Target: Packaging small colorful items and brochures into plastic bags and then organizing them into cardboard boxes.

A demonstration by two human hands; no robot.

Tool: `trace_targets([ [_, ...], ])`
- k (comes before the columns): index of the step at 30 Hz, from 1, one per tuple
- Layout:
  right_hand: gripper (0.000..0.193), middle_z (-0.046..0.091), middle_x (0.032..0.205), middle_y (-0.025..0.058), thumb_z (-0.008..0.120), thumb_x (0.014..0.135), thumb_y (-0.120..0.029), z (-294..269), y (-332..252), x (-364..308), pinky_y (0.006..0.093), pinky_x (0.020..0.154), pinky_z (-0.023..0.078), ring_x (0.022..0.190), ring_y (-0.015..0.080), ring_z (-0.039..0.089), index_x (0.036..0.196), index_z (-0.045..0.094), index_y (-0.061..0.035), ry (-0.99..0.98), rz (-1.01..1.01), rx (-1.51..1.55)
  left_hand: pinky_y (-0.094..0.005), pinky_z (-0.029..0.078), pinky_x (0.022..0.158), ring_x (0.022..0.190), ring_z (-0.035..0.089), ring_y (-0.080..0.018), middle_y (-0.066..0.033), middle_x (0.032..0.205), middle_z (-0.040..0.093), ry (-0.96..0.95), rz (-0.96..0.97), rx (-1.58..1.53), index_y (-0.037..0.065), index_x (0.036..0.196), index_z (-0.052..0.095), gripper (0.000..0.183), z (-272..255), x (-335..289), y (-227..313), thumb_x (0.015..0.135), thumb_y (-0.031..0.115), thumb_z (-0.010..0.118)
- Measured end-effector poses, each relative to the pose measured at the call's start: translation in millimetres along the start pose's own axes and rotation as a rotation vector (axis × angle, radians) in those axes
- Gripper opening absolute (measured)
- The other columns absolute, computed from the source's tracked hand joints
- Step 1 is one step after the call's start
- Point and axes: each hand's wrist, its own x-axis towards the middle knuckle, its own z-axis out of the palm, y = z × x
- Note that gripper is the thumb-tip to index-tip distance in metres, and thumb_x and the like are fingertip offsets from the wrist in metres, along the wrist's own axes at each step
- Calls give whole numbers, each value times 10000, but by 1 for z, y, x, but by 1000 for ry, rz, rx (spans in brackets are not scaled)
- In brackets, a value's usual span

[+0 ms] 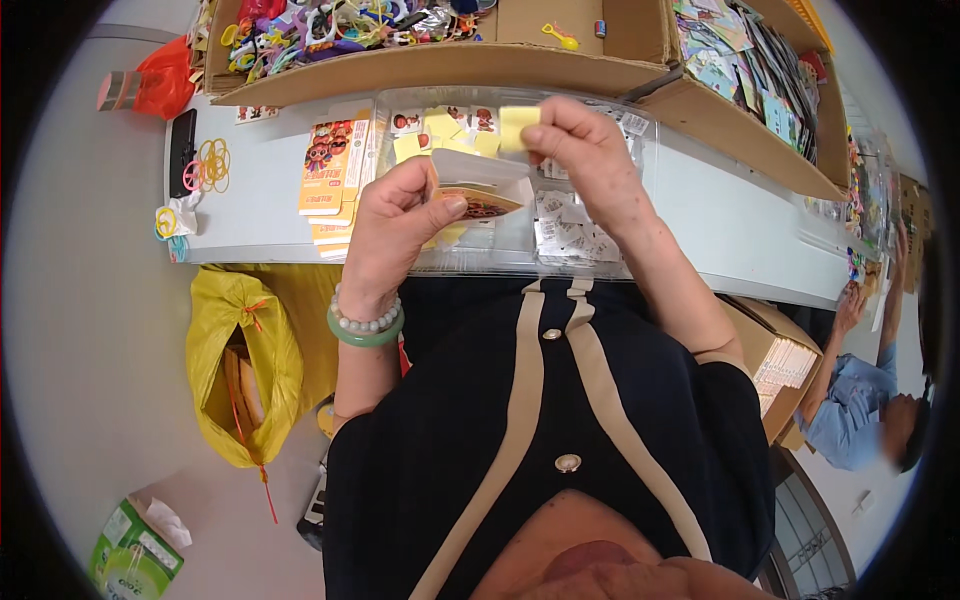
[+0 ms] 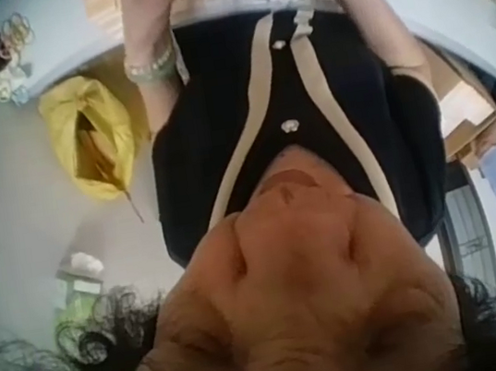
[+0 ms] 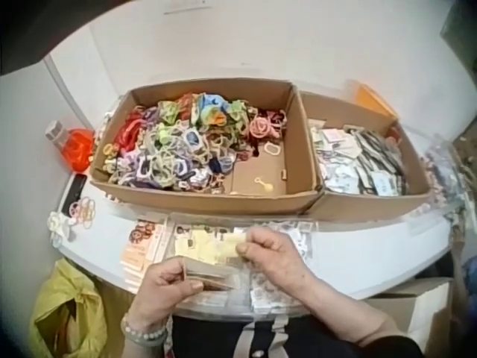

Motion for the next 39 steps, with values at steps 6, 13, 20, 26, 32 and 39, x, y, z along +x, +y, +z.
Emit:
trace_targets([
  [6, 116, 604, 803, 20, 608, 871, -73, -9, -15, -16, 241, 683, 454, 736, 92, 554, 940, 625, 19, 72, -73, 57, -178, 438, 618, 701, 515, -20, 7, 891, 630, 195, 55, -60, -2, 1086, 592, 216, -3, 3, -10, 876, 44, 619],
  [13, 202, 633, 851, 77, 639, 770, 16, 6, -34, -15, 303, 658, 464, 733, 212, 597, 964, 636, -41, 118, -784, -675, -193, 459, 712, 808, 549, -45, -4, 967, 630, 199, 114, 62, -27, 1211, 550, 350, 2, -4, -13, 874, 32, 622],
  [20, 237, 635, 869, 74, 661, 740, 11, 25, -46, -24, 361, 675, 466, 780, 267, 589, 958, 629, -74, 53, -699, -883, -245, 466, 862, 972, 578, -109, -49, 1077, 620, 128, 154, 39, -33, 1231, 535, 366, 9, -7, -9, 876, 13, 613],
  [26, 241, 652, 930, 92, 639, 782, -12, 8, -36, -24, 317, 733, 488, 826, 209, 615, 1022, 626, -23, 264, -772, -687, -281, 465, 920, 1045, 581, -141, -72, 1142, 614, 19, 135, -284, -27, 1219, 533, 359, 6, -5, -13, 873, 20, 615],
  [32, 224, 669, 959, 64, 563, 831, -20, 12, -14, -23, 247, 787, 483, 912, 130, 609, 1031, 659, 15, -149, -5, -53, -295, 448, 946, 1061, 571, -144, -68, 1142, 615, -116, 7, -186, -15, 1213, 543, 379, 6, -8, -10, 850, 29, 646],
  [39, 207, 676, 946, 69, 595, 862, -129, 25, -5, -11, 274, 789, 478, 896, 147, 616, 998, 661, 12, 24, -221, -422, -349, 440, 976, 1091, 578, -196, -104, 1177, 608, 143, 208, -378, -11, 1232, 526, 423, -16, -14, -1, 843, 79, 668],
])
